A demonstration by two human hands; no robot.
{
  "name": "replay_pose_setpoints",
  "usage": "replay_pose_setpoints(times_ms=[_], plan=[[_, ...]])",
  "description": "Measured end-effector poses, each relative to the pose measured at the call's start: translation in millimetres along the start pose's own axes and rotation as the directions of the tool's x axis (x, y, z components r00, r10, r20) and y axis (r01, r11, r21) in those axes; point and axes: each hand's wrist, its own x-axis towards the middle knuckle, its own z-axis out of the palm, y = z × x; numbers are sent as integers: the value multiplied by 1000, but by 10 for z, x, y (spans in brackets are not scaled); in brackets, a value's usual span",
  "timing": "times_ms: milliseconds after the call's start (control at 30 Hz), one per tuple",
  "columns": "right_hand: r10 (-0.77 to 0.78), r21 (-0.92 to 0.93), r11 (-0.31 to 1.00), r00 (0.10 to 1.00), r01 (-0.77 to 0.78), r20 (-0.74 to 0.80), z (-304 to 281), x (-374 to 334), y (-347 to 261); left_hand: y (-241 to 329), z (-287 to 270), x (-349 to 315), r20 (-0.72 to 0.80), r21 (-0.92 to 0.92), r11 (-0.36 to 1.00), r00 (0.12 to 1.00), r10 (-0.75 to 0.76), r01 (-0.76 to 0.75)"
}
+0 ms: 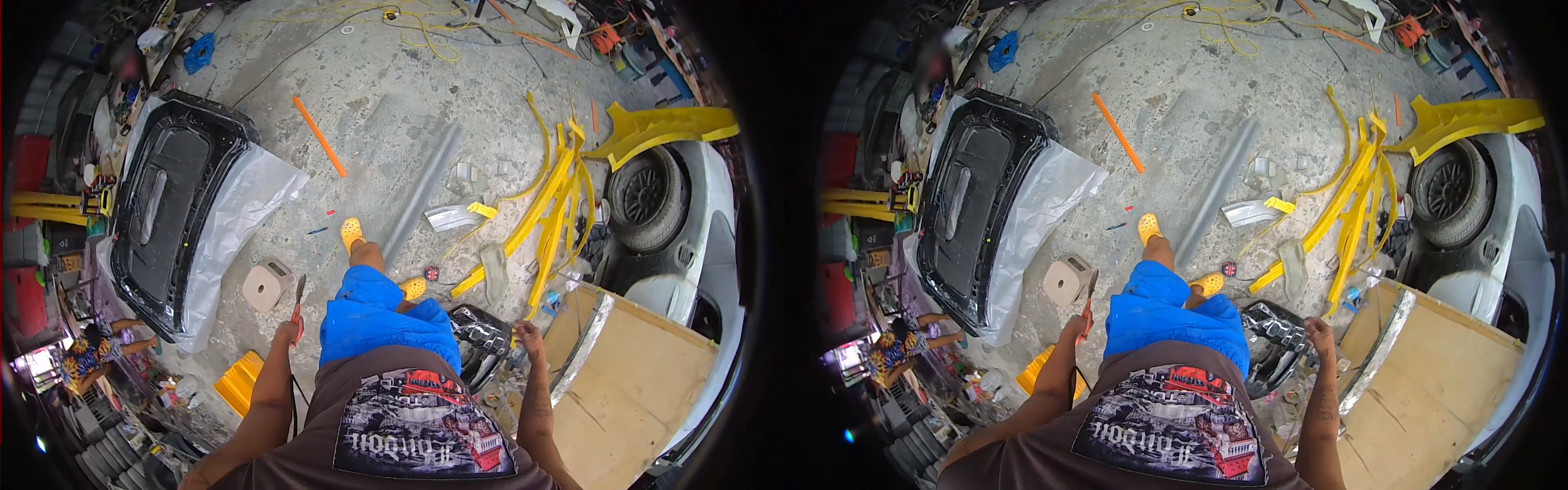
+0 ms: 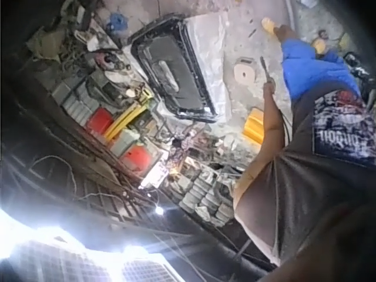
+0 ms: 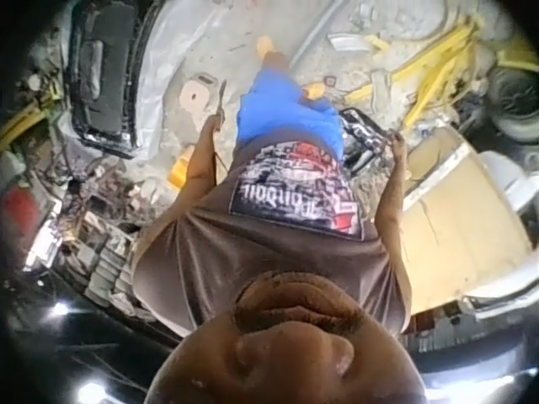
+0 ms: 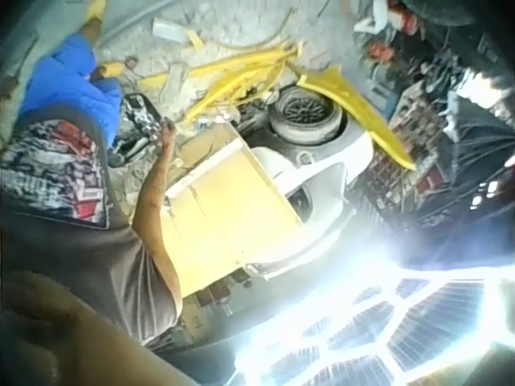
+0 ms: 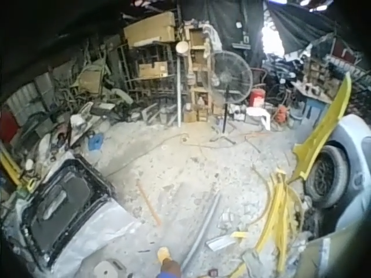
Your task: Cutting a piece of metal wire mesh using metal shears.
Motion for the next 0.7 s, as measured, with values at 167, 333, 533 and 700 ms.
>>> replay_pose_setpoints(times_ms=[167,333,533,700], plan=[[-24,-23,999,999,25,40,107,117,23,531,82,-176,-114,-47,996,991,75,-81],[192,-89,980,960,-177,202,159,98,-94,812,-10,-221,-35,-164,985,998,52,-57],[62,-78,996,976,-47,207,50,510,-1136,877,58,253,34,-110,992,997,-62,66],[18,-106,994,998,-11,63,271,1030,-2362,981,-322,607,179,-149,986,983,-41,68]])
